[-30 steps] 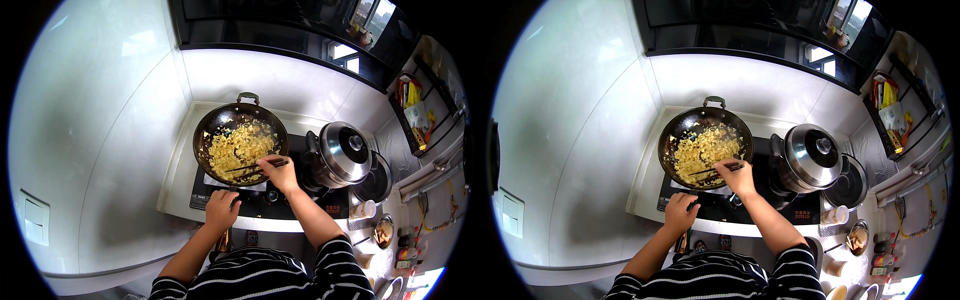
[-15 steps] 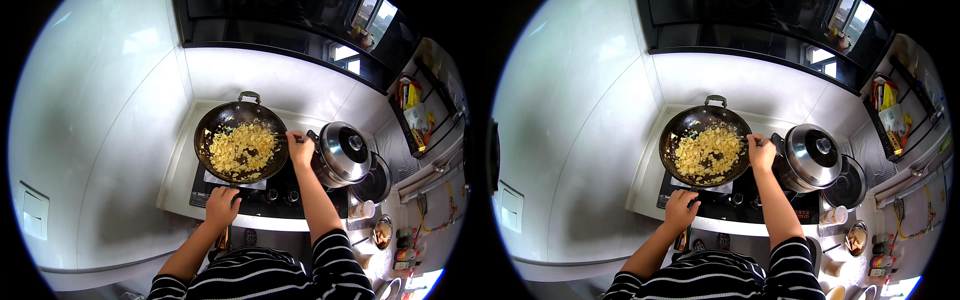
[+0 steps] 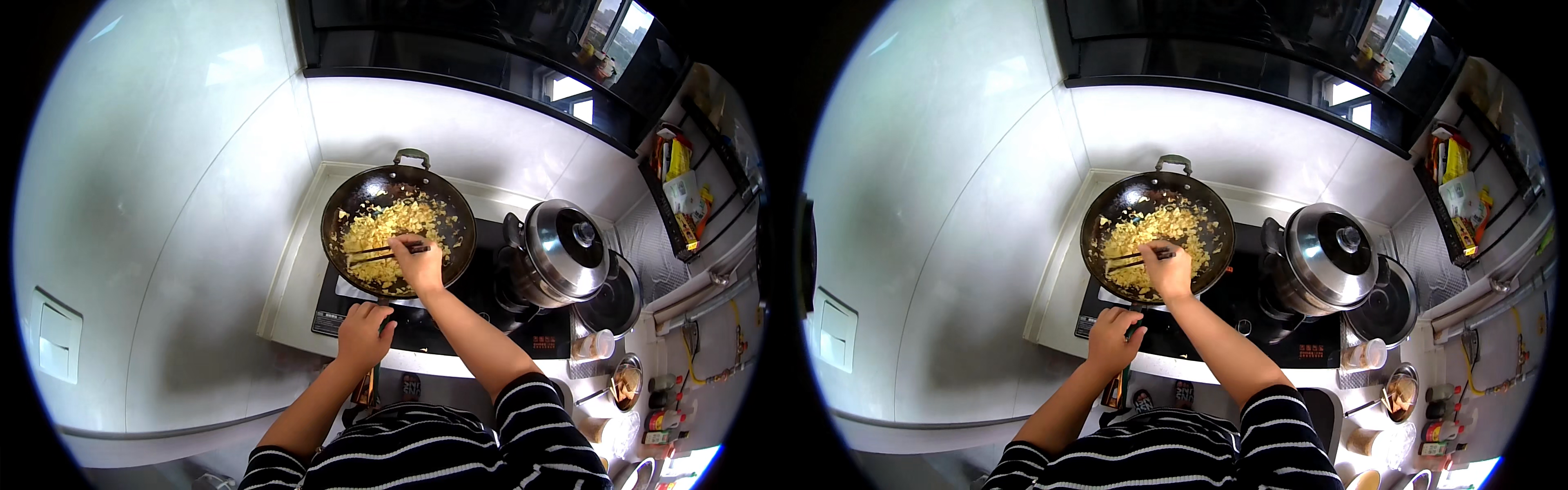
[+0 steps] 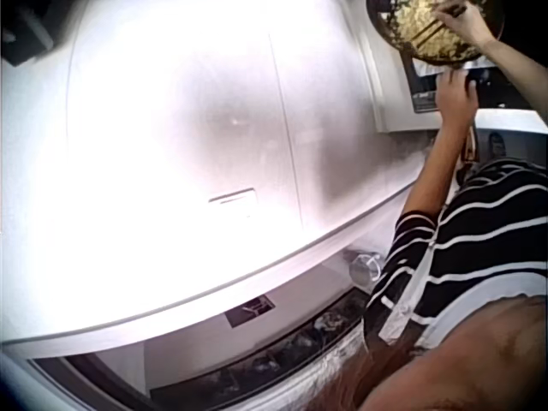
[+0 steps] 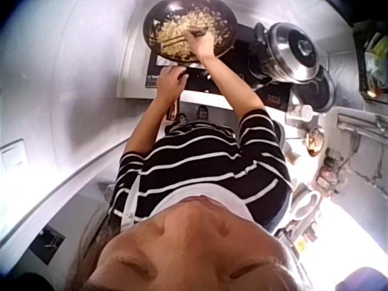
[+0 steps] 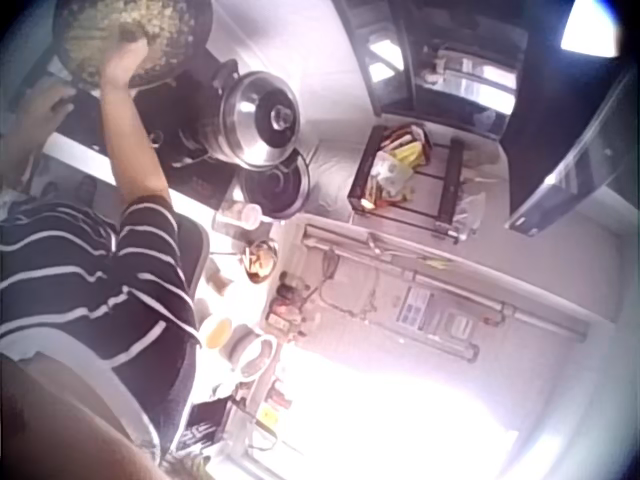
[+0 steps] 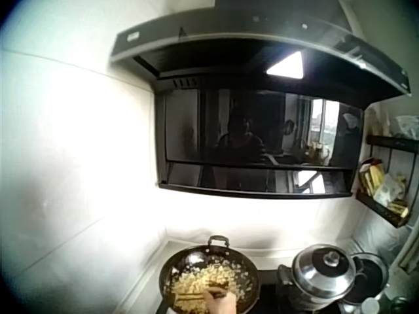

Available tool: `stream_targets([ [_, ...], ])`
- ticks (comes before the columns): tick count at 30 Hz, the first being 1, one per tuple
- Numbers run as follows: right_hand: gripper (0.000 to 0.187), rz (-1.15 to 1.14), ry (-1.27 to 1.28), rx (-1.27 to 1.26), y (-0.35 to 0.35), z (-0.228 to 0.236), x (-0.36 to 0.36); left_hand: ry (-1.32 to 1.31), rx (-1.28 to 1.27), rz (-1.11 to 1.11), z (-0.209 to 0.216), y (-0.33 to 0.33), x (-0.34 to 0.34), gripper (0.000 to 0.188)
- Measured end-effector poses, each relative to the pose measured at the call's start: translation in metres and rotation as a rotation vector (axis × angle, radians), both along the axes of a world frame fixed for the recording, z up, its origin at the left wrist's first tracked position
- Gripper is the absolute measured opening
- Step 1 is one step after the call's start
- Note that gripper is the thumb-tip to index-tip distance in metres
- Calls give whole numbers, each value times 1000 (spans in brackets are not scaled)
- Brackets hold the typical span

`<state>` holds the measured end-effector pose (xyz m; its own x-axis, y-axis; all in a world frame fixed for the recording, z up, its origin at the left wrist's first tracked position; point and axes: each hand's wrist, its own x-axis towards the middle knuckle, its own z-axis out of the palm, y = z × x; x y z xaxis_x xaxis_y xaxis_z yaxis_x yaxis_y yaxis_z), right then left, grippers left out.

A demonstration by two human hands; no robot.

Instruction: The person takes a jar from a refrigerator, removes the lid and a seal, and pours the contents into a pan of eggs on a stove before stirring the mixture with chopsticks.

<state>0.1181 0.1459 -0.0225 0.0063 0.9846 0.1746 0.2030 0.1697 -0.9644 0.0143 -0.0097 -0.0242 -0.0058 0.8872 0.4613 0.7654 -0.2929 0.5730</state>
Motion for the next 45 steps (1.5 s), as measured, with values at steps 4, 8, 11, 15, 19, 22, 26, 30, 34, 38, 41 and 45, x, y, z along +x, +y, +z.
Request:
stream_targets([
  [4, 23, -85, -95, 83, 3, 27, 3, 0, -1, 3, -2, 0, 0, 27],
  [8, 22, 58, 72, 136, -17, 39, -28, -17, 7, 16, -2, 0, 0, 27],
  [11, 24, 1, -106, 338, 4, 4, -29, -33, 26, 10, 3, 2, 5, 26],
  [15, 25, -6, -78, 273, -3, 27, -33, -19, 39, 29, 0, 1, 0, 26],
  [19, 25, 17, -185, 409, 1, 17, -35, -28, 36, 24, 3, 2, 2, 27],
  [22, 20, 47, -148, 240, -4, 34, -28, -31, 40, 31, -2, 1, 1, 27],
  [26, 20, 128, -172, 355, -8, 31, -33, -16, 25, 25, -3, 2, 1, 27],
  [30, 20, 80, -25, 227, 7, 25, -37, -17, 16, 25, -3, 2, 1, 27],
  [34, 16, 76, -110, 424, 24, 2, -39, -31, 25, 20, -4, 3, 1, 26],
  [38, 17, -135, -329, 346, 78, -1, 9, -39, 41, 5, -1, 4, 0, 24],
  [41, 31, -309, -439, 368, 104, 24, 41, -60, 13, 11, 1, 3, 0, 24],
  [45, 26, -342, -440, 256, 111, 16, 66, -62, 38, 4, -2, 4, 1, 25],
])
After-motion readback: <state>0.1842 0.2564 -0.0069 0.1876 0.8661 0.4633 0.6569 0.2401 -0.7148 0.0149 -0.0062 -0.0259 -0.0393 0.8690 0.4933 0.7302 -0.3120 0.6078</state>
